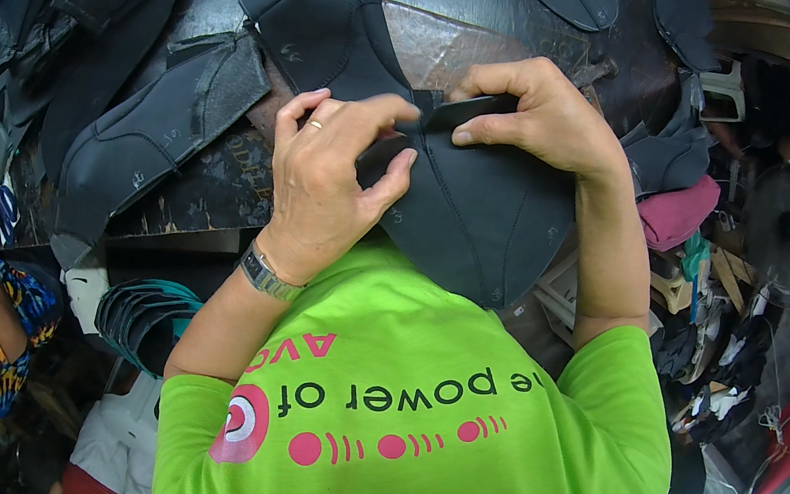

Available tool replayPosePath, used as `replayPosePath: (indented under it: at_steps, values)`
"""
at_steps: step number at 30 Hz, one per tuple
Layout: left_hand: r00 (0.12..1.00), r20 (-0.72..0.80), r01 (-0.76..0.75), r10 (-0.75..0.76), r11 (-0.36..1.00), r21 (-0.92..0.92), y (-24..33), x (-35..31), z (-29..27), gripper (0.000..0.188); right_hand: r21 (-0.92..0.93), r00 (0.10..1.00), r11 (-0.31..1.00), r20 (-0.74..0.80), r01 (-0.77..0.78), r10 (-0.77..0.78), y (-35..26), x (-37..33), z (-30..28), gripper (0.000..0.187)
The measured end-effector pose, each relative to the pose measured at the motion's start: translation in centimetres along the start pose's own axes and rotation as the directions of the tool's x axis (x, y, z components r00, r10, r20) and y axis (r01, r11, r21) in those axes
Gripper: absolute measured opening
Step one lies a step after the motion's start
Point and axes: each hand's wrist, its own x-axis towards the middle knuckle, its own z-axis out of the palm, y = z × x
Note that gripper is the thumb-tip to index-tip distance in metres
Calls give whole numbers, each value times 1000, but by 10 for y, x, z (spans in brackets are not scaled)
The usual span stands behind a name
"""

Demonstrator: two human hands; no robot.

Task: The person assembles a shoe by hand, aligning and pressing together black rubber outsole pieces and a teal insole. They repeatedly fold, press, and adjust the components to form the shoe structure, handling each piece individually on a cluttered workbench.

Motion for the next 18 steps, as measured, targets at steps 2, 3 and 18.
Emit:
replayPosePath:
  at_steps: [2,3,18]
  values:
    - [993,20,-119,117,990,74,-2,2,-1,18,-27,1000,1000,-14,10,-11,-2,1,-1,27]
    - [990,32,-140,137,986,86,-3,2,-1,18,-58,999,998,-20,34,-36,-3,1,-2,28]
    - [962,130,-255,240,960,113,-7,3,-7,28,144,993,983,-7,117,-117,6,8,-4,22]
